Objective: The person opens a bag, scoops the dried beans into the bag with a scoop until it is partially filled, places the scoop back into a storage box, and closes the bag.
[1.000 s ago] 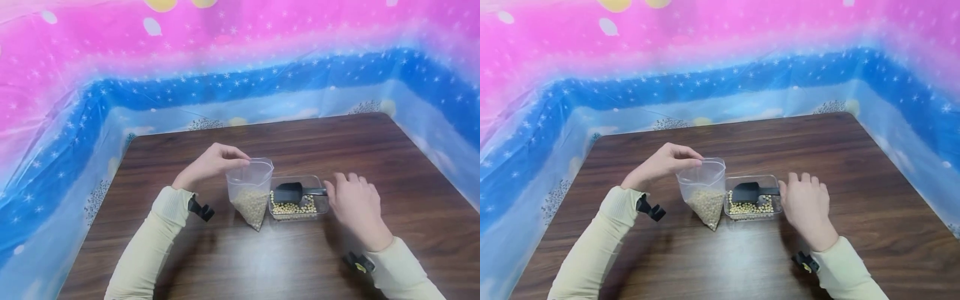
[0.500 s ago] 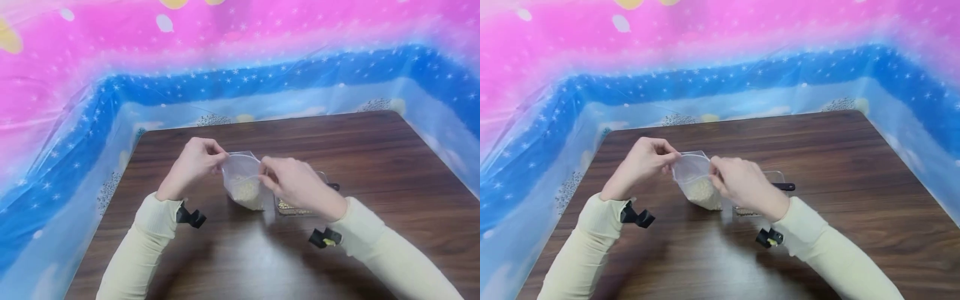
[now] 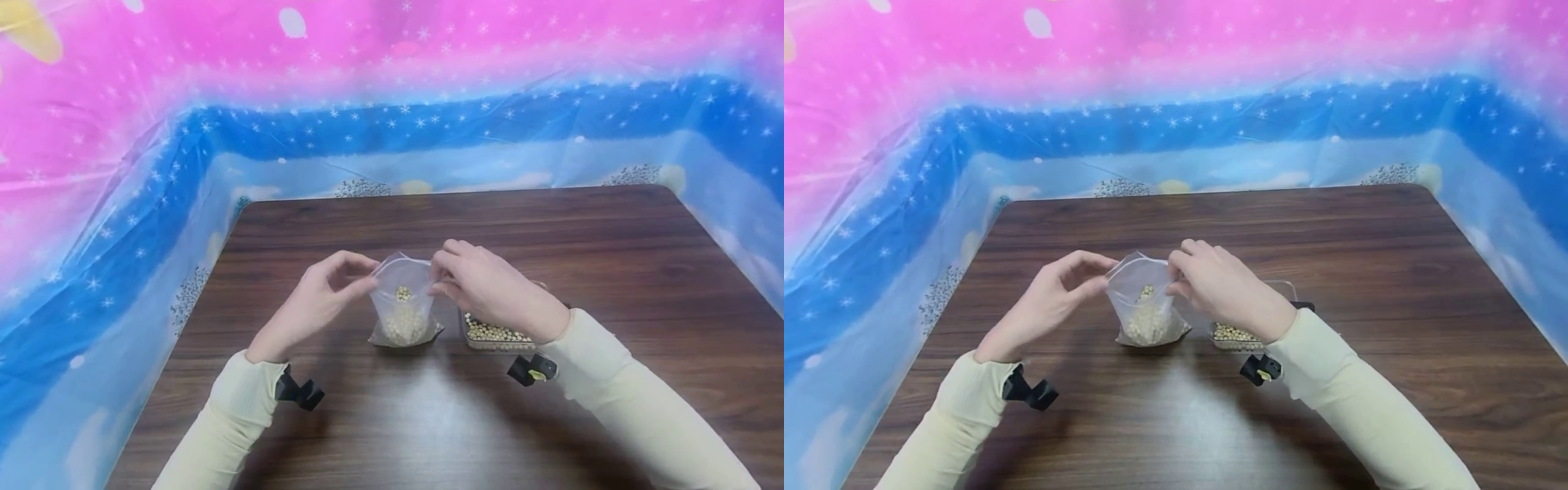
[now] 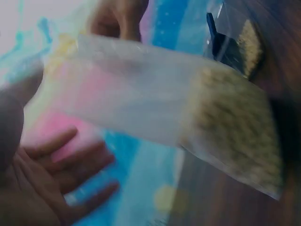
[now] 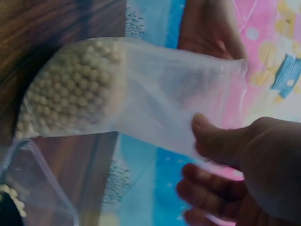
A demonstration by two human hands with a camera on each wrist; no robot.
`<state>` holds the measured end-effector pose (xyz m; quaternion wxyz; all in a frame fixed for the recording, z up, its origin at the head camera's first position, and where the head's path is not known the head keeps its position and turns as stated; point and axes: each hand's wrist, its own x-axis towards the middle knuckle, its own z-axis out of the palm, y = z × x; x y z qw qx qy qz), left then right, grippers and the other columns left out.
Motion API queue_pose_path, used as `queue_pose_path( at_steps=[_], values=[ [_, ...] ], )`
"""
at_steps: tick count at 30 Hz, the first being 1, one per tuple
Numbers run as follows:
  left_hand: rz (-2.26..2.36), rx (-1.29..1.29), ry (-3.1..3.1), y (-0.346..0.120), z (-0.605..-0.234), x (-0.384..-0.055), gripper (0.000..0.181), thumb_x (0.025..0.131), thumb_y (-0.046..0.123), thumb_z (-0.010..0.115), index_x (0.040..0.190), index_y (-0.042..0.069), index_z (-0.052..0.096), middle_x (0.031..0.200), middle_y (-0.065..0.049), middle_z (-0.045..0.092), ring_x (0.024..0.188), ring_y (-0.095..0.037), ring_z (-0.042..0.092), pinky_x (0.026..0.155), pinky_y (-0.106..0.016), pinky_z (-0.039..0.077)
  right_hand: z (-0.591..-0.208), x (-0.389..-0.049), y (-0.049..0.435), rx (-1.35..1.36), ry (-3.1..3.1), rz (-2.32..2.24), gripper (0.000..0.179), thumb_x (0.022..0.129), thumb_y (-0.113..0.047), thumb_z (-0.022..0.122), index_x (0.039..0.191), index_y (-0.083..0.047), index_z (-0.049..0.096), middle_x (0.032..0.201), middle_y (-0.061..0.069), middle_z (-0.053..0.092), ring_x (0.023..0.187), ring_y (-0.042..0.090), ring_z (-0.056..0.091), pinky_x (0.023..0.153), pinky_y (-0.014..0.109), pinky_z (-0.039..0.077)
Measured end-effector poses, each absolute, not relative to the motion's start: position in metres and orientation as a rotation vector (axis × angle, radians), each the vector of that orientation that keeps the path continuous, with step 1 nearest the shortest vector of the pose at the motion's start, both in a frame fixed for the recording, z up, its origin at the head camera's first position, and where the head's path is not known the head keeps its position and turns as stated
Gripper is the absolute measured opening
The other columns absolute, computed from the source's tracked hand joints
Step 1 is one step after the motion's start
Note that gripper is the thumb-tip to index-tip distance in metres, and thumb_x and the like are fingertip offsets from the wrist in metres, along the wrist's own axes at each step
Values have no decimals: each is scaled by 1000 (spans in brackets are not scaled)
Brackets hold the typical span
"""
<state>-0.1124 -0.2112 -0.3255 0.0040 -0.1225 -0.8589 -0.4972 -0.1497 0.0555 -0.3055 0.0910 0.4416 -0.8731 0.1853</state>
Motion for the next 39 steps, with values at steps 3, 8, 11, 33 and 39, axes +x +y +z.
queue_pose_path(
  at_steps=[3,8,11,33,39],
  values=[
    [-1620,-450,-2573,-217,-341,-111,27,83,27,78,107,16,72,105,3,71,101,-14,65,90,-41,51,-309,-155,54,1326,-2565,767,12,87,-13,73,86,-11,62,85,-4,55,74,10,54,65,23,50],
    [-1558,-380,-2427,-218,-345,-108,12,84,30,77,90,20,78,91,7,74,91,-10,67,80,-28,52,-303,-158,56,1358,-2481,925,12,85,-2,73,84,-8,63,83,-2,60,71,9,56,61,22,50],
    [-1548,-326,-2383,-218,-342,-105,12,84,30,77,88,19,78,89,6,74,88,-11,67,74,-25,50,-297,-158,60,1353,-2467,974,17,82,4,74,85,-9,63,79,-3,61,67,9,56,57,22,50],
    [-1597,-383,-2365,-205,-354,-110,4,88,11,73,86,9,72,88,-1,70,90,-13,62,83,-29,48,-331,-164,68,1141,-2509,1167,10,89,-9,71,82,-14,65,77,-5,53,69,10,50,58,25,45],
    [-1603,-499,-2413,-205,-352,-113,14,88,17,73,100,13,67,101,2,66,98,-14,59,87,-37,49,-328,-161,65,1179,-2585,1165,12,91,-22,70,98,-13,65,92,-5,54,82,12,53,71,30,50]
  ],
)
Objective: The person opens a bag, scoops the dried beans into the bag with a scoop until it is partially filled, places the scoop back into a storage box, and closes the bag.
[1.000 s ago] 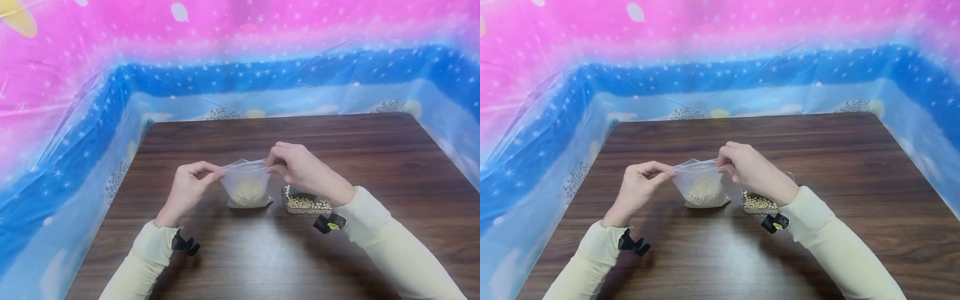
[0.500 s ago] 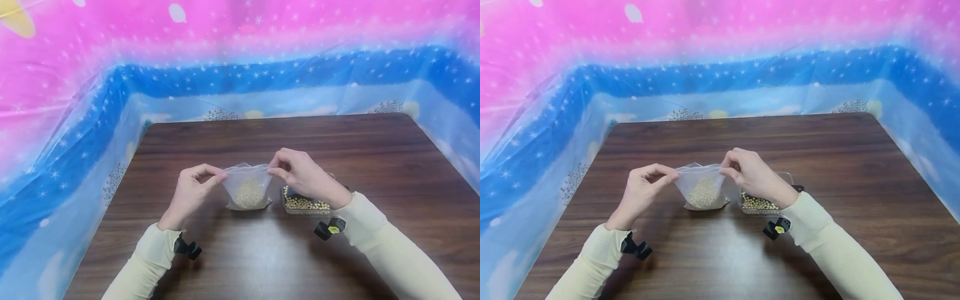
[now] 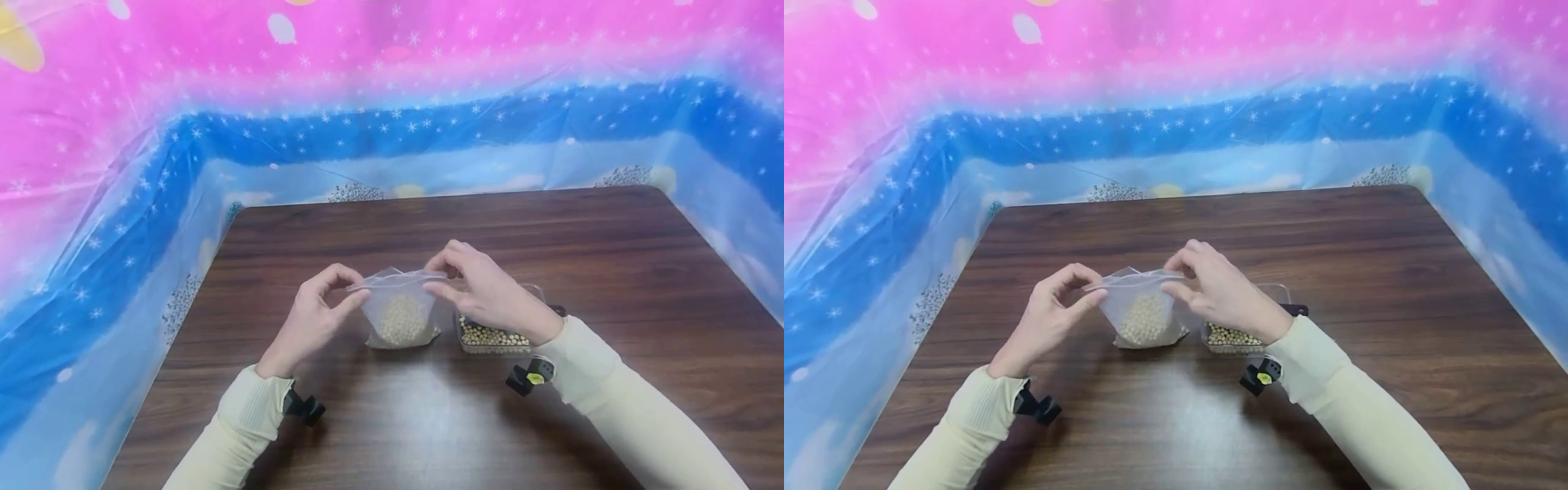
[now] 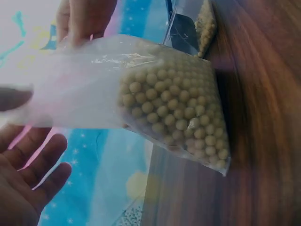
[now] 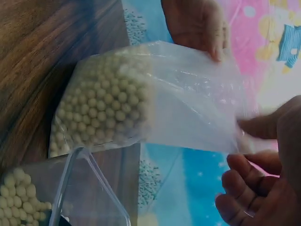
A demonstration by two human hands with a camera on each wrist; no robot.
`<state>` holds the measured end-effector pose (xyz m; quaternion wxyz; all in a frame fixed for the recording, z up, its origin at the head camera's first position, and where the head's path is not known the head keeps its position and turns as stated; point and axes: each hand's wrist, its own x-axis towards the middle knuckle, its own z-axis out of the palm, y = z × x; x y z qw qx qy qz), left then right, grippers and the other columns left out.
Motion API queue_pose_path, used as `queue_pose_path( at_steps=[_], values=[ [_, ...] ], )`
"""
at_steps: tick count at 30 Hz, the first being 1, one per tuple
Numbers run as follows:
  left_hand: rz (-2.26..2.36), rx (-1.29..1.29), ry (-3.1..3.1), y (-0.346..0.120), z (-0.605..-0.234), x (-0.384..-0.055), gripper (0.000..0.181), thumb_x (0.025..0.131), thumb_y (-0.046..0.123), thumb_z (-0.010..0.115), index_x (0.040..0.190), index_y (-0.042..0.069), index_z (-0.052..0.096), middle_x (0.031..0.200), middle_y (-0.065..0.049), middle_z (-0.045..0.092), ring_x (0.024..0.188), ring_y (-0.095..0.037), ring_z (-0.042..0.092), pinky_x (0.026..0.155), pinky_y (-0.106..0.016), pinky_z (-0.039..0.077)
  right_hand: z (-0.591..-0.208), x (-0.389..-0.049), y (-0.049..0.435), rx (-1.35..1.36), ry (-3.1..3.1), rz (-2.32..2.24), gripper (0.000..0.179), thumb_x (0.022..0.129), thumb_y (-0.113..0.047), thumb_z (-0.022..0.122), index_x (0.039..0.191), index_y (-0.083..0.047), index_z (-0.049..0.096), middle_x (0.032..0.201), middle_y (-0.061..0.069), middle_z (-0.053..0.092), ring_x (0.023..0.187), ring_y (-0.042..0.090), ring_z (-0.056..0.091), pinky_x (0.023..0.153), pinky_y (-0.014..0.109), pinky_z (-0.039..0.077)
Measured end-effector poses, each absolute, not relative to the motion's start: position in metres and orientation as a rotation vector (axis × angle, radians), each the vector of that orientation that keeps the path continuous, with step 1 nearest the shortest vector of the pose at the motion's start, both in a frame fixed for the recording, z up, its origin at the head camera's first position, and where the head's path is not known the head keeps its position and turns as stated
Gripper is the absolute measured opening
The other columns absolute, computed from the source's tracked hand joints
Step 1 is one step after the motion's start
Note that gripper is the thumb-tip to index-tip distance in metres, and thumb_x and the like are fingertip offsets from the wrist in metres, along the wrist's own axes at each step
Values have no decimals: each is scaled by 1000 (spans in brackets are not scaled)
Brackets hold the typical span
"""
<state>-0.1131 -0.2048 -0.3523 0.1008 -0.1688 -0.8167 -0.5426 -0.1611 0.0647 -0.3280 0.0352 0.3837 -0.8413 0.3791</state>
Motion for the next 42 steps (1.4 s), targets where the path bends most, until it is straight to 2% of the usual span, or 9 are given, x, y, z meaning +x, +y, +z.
queue_pose_path(
  at_steps=[4,8,14,18,21,25,31,38,42],
  values=[
    [-1613,-590,-2393,-196,-339,-113,16,87,11,74,102,8,69,100,-2,64,97,-16,59,80,-33,53,-329,-162,57,1180,-2559,1218,14,90,-25,71,98,-15,66,92,-5,55,81,12,54,68,29,50],
    [-1486,-705,-2326,-188,-329,-111,5,86,3,73,87,0,69,87,-7,63,86,-17,59,71,-28,52,-333,-162,51,1137,-2490,1269,8,88,-12,73,85,-14,66,82,-5,55,71,10,54,59,25,49],
    [-1207,-830,-2229,-191,-349,-124,8,86,4,73,83,6,66,82,1,61,76,-12,54,60,-22,44,-330,-161,45,1121,-2467,1187,15,85,-3,73,76,-13,66,74,-4,50,62,9,50,52,24,45],
    [-1173,-848,-2283,-195,-347,-124,10,86,5,74,85,11,67,84,6,59,79,-10,54,65,-26,47,-324,-161,44,1182,-2549,1027,4,87,-16,74,89,-13,70,83,-6,56,78,11,52,72,30,45],
    [-1158,-872,-2351,-195,-343,-123,9,86,8,75,88,13,68,86,7,58,82,-9,54,69,-28,48,-322,-161,38,1277,-2541,930,13,88,-23,73,97,-13,72,89,-7,58,87,13,49,80,35,39],
    [-1132,-937,-2333,-191,-341,-126,10,84,4,75,86,12,68,82,7,56,77,-7,53,66,-22,47,-321,-158,27,1306,-2471,886,5,85,-16,75,87,-14,71,81,-8,54,79,12,47,76,34,38],
    [-1059,-987,-2256,-187,-341,-126,10,84,-1,73,82,8,68,78,4,56,75,-9,52,63,-22,47,-323,-150,21,1222,-2447,873,17,79,1,74,74,-11,65,72,-7,49,69,12,46,68,31,38],
    [-1085,-1012,-2257,-197,-342,-118,13,84,-3,73,93,6,70,87,2,59,78,-9,55,65,-21,48,-314,-144,22,1293,-2486,650,9,85,-16,75,87,-15,67,84,-8,56,78,12,47,71,30,37],
    [-1029,-1074,-2189,-192,-341,-120,18,81,-13,69,86,3,65,82,-1,56,78,-12,53,65,-19,46,-312,-143,13,1342,-2419,635,13,81,-9,77,82,-13,65,79,-6,52,74,14,47,67,29,37]
  ],
)
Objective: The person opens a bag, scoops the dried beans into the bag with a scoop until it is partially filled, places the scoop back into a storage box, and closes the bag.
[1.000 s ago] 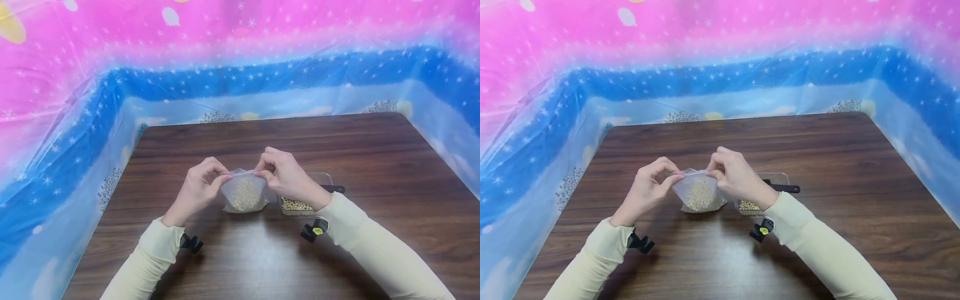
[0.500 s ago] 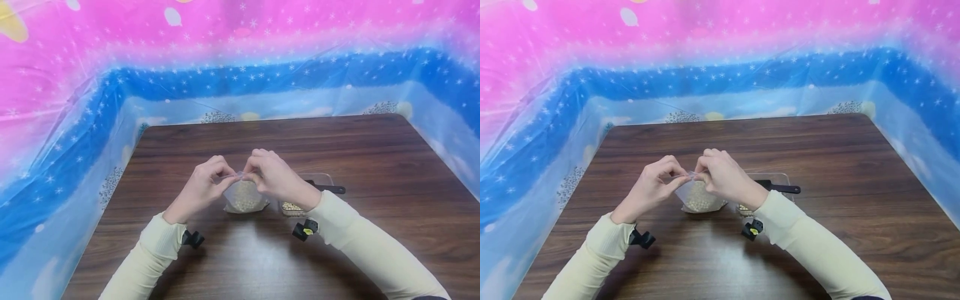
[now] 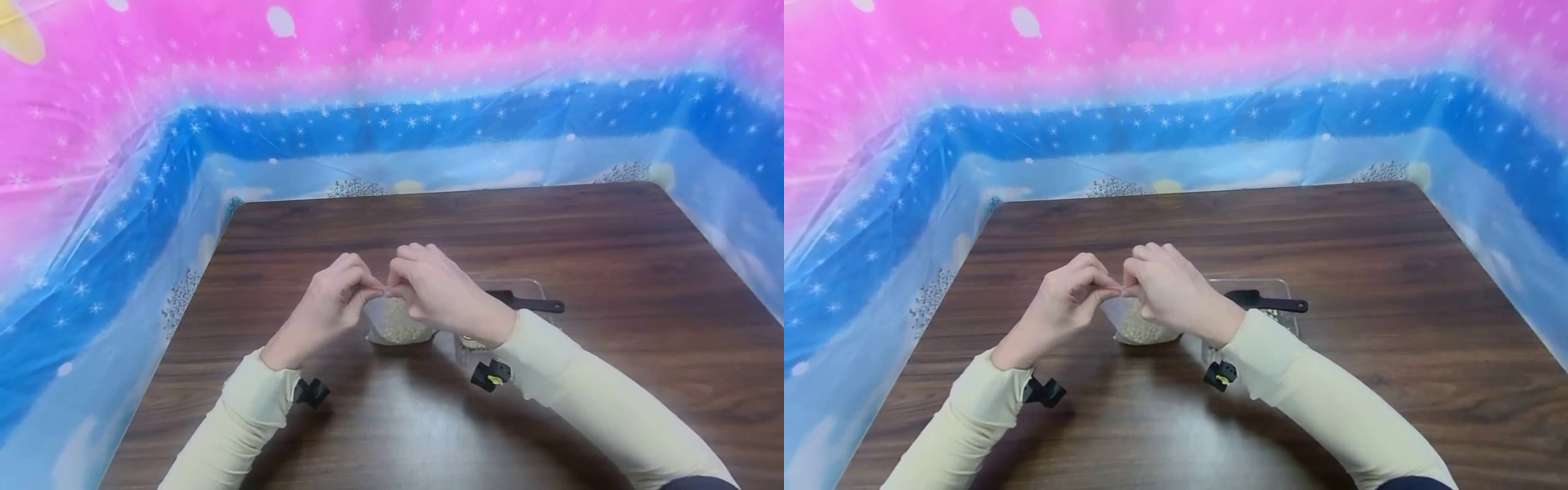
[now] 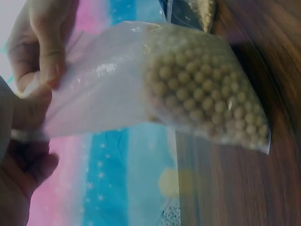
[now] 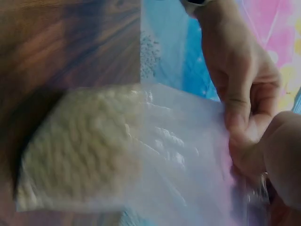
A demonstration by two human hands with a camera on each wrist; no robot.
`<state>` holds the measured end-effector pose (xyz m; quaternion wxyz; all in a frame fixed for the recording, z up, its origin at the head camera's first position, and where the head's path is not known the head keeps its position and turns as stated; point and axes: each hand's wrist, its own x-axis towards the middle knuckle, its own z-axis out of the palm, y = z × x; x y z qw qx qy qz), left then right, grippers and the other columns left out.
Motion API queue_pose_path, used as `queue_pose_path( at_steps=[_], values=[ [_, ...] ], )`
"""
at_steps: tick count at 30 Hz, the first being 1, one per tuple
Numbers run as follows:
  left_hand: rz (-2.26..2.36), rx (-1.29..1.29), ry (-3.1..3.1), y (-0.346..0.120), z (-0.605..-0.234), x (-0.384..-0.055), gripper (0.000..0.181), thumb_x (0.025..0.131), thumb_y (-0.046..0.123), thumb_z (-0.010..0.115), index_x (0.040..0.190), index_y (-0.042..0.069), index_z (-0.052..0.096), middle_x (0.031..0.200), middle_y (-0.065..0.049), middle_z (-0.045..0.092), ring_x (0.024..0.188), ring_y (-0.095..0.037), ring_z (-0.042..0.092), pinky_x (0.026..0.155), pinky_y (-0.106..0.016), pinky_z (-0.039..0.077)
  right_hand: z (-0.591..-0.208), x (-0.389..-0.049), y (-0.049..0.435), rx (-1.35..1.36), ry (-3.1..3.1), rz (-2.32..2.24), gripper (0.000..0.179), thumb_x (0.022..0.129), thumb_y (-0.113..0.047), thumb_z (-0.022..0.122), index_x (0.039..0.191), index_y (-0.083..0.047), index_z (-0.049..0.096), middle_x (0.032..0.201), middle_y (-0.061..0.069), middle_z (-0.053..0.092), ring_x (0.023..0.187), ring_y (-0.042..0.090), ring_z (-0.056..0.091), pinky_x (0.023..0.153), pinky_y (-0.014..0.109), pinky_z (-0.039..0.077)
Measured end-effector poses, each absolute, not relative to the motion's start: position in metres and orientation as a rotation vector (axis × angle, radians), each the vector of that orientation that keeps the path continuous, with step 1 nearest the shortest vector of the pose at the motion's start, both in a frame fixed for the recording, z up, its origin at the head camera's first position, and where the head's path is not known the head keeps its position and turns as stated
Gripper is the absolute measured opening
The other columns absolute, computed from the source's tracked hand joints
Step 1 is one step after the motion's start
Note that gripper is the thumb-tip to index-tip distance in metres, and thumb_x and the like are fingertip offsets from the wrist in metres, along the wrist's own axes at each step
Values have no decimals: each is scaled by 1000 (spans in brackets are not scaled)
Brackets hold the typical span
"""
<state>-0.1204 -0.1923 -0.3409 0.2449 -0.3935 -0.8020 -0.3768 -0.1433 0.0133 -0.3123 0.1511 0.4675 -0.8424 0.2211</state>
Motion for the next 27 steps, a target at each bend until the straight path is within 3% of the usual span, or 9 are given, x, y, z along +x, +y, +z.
queue_pose_path(
  at_steps=[3,6,11,15,18,20,22,24,27],
  values=[
    [-977,-1067,-2148,-189,-340,-121,27,74,-24,61,78,3,61,77,-2,54,76,-15,51,63,-21,44,-314,-143,10,1323,-2399,636,23,74,0,79,75,-12,60,74,-5,48,70,16,45,64,29,36],
    [-973,-1029,-2162,-189,-341,-118,30,72,-25,61,77,4,61,76,-1,54,76,-15,52,62,-21,44,-315,-142,13,1319,-2428,606,21,76,-2,79,78,-12,60,76,-4,50,72,16,47,65,29,38],
    [-1007,-928,-2252,-195,-339,-113,21,77,-11,75,77,7,63,77,2,55,71,-10,50,58,-18,41,-315,-144,26,1310,-2492,582,15,84,-13,76,81,-12,61,80,-5,52,75,15,48,70,30,40],
    [-1021,-869,-2324,-197,-334,-116,14,81,-2,76,78,7,66,78,3,56,71,-9,51,59,-21,44,-316,-152,34,1298,-2479,630,14,84,-13,76,80,-11,63,78,-4,54,75,16,48,71,32,40],
    [-1073,-803,-2413,-199,-332,-120,8,84,8,76,87,8,69,85,3,58,79,-10,56,67,-26,51,-316,-157,41,1244,-2538,630,15,86,-23,75,91,-11,67,86,-3,60,83,16,52,76,33,42],
    [-1111,-737,-2500,-203,-332,-122,22,86,17,75,105,7,67,98,1,60,92,-14,59,78,-32,53,-317,-159,47,1193,-2610,607,27,87,-32,73,104,-11,67,96,-2,63,90,17,53,81,35,42],
    [-1122,-647,-2616,-208,-333,-121,46,89,30,71,127,8,57,117,-3,57,112,-18,54,93,-40,48,-319,-160,52,1147,-2681,570,43,88,-40,70,118,-9,62,109,2,62,102,20,53,88,38,41],
    [-1086,-548,-2737,-216,-333,-121,71,90,43,67,146,10,37,139,-9,46,132,-25,40,107,-49,36,-321,-159,59,1084,-2733,535,59,88,-46,67,131,-7,54,121,8,58,111,24,51,94,42,40],
    [-959,-398,-2890,-232,-332,-120,89,92,56,57,155,11,14,157,-14,22,145,-31,16,115,-56,15,-320,-157,78,943,-2784,455,76,89,-52,63,143,-3,41,138,19,47,126,35,43,106,53,33]
  ],
)
